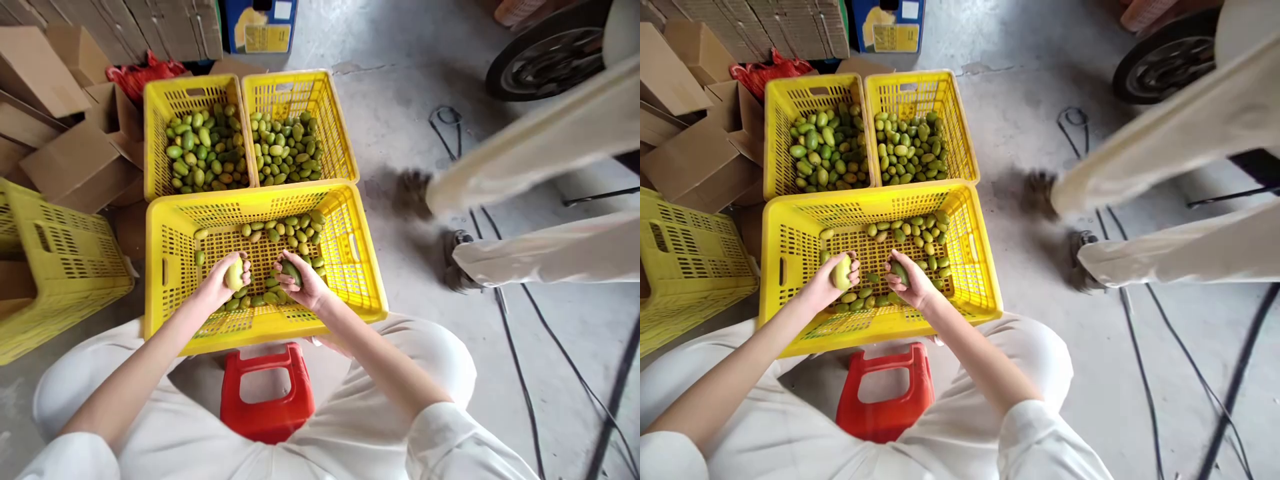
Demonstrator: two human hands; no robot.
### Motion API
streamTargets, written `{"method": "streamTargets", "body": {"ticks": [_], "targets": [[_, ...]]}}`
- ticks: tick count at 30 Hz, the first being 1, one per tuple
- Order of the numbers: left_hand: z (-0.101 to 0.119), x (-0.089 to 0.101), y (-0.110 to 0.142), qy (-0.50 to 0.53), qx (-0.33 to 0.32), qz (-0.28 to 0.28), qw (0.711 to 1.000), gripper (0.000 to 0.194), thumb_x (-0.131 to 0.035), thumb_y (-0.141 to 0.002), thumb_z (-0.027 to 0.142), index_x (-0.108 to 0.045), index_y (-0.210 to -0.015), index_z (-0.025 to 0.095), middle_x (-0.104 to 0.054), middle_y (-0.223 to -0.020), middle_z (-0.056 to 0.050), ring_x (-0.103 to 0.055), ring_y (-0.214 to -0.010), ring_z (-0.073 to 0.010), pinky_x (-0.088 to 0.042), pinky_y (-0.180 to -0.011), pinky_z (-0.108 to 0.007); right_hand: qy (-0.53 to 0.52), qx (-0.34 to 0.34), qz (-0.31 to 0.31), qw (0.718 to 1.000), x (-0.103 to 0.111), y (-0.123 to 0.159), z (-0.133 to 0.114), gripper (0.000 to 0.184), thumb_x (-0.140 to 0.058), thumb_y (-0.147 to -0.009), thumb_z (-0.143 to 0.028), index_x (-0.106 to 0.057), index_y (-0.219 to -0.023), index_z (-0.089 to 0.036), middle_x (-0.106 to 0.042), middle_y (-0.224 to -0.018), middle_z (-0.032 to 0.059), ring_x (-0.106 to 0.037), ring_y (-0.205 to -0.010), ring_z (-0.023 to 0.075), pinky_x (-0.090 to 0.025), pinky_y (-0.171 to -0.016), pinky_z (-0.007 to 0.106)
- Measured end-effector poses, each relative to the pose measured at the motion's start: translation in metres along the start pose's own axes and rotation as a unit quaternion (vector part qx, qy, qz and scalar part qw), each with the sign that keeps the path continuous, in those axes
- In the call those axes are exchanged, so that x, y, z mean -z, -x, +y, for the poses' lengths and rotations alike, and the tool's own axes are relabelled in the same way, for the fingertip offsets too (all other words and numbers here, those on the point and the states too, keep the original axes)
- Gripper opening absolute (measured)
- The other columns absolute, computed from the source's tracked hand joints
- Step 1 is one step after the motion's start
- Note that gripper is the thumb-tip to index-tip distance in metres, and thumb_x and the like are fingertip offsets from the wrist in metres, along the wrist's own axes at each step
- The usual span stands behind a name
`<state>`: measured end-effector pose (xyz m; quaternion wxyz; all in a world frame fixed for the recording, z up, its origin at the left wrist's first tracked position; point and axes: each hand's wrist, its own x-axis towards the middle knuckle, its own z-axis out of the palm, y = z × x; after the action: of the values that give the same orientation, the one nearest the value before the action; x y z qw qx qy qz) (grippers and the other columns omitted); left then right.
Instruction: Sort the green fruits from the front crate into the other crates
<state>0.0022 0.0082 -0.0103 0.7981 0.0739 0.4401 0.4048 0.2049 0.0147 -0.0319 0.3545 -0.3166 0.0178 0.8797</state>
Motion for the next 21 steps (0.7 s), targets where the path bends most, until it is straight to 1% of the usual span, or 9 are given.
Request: {"method": "streamTargets", "body": {"ticks": [2,5,8,10,12,14,17,19,21], "targets": [[0.0014,-0.0002,-0.0001,0.02,0.01,0.023,0.999,0.018,-0.063,-0.08,0.021,-0.062,-0.095,0.013,-0.067,-0.083,-0.006,-0.065,-0.07,-0.0156,-0.056,-0.065,-0.03,-0.019,0.006,0.005,1.0,-0.0014,-0.0001,-0.0019,0.018,-0.061,-0.087,-0.032,-0.059,-0.087,-0.015,-0.062,-0.067,0.0001,-0.045,-0.043,0.0051,-0.032,-0.032,0.012],[0.003,0.0003,0.0006,0.011,0.003,0.04,0.999,0.022,-0.059,-0.08,0.015,-0.062,-0.102,0.014,-0.069,-0.091,-0.008,-0.068,-0.08,-0.0189,-0.058,-0.075,-0.035,-0.034,0.034,0.013,0.999,-0.0051,0.0013,-0.0053,0.018,-0.054,-0.084,-0.026,-0.061,-0.096,-0.015,-0.068,-0.078,0.0051,-0.062,-0.064,0.0142,-0.055,-0.053,0.023],[0.0032,0.0008,0.0024,-0.037,-0.012,0.007,0.999,0.022,-0.072,-0.076,0.018,-0.063,-0.096,0.014,-0.068,-0.084,-0.005,-0.067,-0.073,-0.0157,-0.058,-0.069,-0.03,-0.017,0.047,0.008,0.999,-0.0076,0.0028,-0.0062,0.025,-0.054,-0.075,-0.015,-0.061,-0.099,-0.019,-0.069,-0.084,0.0037,-0.066,-0.073,0.0176,-0.06,-0.065,0.031],[0.0029,0.0002,0.0045,-0.058,-0.005,-0.028,0.998,0.026,-0.081,-0.069,0.023,-0.062,-0.085,0.014,-0.064,-0.077,-0.002,-0.062,-0.064,-0.0119,-0.055,-0.059,-0.024,0.0,0.051,0.008,0.999,-0.0079,0.0034,-0.0049,0.03,-0.057,-0.072,-0.011,-0.06,-0.1,-0.02,-0.069,-0.086,0.0014,-0.065,-0.074,0.0158,-0.059,-0.065,0.029],[0.0026,-0.0011,0.0066,-0.063,0.007,-0.049,0.997,0.031,-0.084,-0.064,0.024,-0.059,-0.08,0.015,-0.061,-0.073,0.001,-0.057,-0.055,-0.008,-0.048,-0.048,-0.018,0.012,0.05,0.011,0.999,-0.0072,0.0035,-0.0029,0.031,-0.063,-0.071,-0.009,-0.059,-0.101,-0.02,-0.068,-0.086,-0.0013,-0.063,-0.068,0.011,-0.055,-0.056,0.02],[0.002,-0.002,0.0075,-0.067,0.009,-0.046,0.997,0.032,-0.084,-0.063,0.021,-0.059,-0.081,0.016,-0.058,-0.071,0.003,-0.052,-0.049,-0.0051,-0.04,-0.042,-0.015,0.023,0.045,0.005,0.999,-0.0056,0.0032,-0.0011,0.032,-0.07,-0.069,-0.007,-0.059,-0.096,-0.02,-0.064,-0.078,-0.0045,-0.055,-0.057,0.0052,-0.042,-0.042,0.01],[0.0007,-0.0014,0.0057,-0.081,0.002,-0.021,0.997,0.031,-0.084,-0.063,0.019,-0.059,-0.08,0.015,-0.055,-0.066,0.005,-0.047,-0.045,-0.0035,-0.035,-0.038,-0.014,0.04,0.031,-0.011,0.999,-0.0029,0.0018,0.0004,0.027,-0.076,-0.069,-0.012,-0.055,-0.084,-0.018,-0.058,-0.068,-0.0072,-0.041,-0.043,0.0007,-0.022,-0.032,0.007],[0.0003,-0.0006,0.0033,-0.08,0.002,0.002,0.997,0.028,-0.083,-0.067,0.023,-0.058,-0.077,0.015,-0.053,-0.062,0.005,-0.046,-0.043,-0.0036,-0.033,-0.037,-0.014,0.035,0.011,-0.012,0.999,-0.0018,0.0008,0.0003,0.021,-0.074,-0.077,-0.022,-0.054,-0.08,-0.017,-0.058,-0.065,-0.0062,-0.035,-0.038,0.0004,-0.019,-0.029,0.009],[0.0009,-0.0006,0.0014,-0.059,0.01,0.019,0.998,0.024,-0.077,-0.074,0.029,-0.058,-0.076,0.014,-0.054,-0.062,0.003,-0.048,-0.045,-0.0056,-0.038,-0.039,-0.016,0.008,-0.001,-0.003,1.0,-0.002,0.0004,-0.001,0.02,-0.063,-0.087,-0.032,-0.055,-0.08,-0.016,-0.058,-0.062,-0.0038,-0.034,-0.036,0.0018,-0.024,-0.029,0.011]]}}
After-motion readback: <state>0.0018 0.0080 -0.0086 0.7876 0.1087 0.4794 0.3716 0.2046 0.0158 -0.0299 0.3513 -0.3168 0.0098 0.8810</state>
